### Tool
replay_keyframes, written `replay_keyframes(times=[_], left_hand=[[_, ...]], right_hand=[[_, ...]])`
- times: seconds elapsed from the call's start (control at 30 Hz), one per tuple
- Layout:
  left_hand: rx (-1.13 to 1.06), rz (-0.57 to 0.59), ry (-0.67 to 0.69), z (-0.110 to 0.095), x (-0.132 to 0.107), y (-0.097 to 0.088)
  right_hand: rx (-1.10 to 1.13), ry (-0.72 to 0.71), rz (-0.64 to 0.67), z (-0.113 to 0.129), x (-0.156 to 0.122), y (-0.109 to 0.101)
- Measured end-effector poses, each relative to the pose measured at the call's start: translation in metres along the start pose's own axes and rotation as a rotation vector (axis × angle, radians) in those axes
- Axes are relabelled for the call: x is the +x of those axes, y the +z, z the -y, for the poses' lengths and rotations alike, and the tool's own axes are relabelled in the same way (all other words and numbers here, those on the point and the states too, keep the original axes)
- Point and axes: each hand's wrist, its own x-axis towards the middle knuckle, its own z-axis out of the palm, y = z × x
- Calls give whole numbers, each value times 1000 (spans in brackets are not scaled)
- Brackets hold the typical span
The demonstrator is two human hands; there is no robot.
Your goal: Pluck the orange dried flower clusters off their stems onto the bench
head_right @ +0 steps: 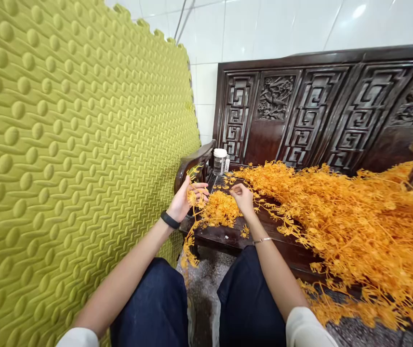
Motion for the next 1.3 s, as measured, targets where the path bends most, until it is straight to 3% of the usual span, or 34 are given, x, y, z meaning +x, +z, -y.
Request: replay_keyframes(times=[0.13,0.27,0.43,0.5,0.8,0.93,1.0,1.13,1.3], left_hand=[[36,40,-52,9,1,-12],[-17,42,-69,16,1,-15],[-105,20,-20,12,0,-9],[-104,17,10,11,-2,-7],[222,-147,103,18,-8,0],[351,-231,238,21,-5,-4],[361,-254,241,22,-4,-6],[365,-280,211,24,-3,-8],[488,-400,408,30,-5,-4]], right_hand=[[-133,36,16,-8,13,14],[13,-69,-5,14,-12,11],[197,-88,288,63,-58,12],[178,-115,315,73,-67,19],[84,-239,270,74,-74,26],[16,-302,180,80,-80,26],[23,-311,145,82,-82,26],[90,-232,252,86,-84,27],[189,-142,339,87,-85,36]])
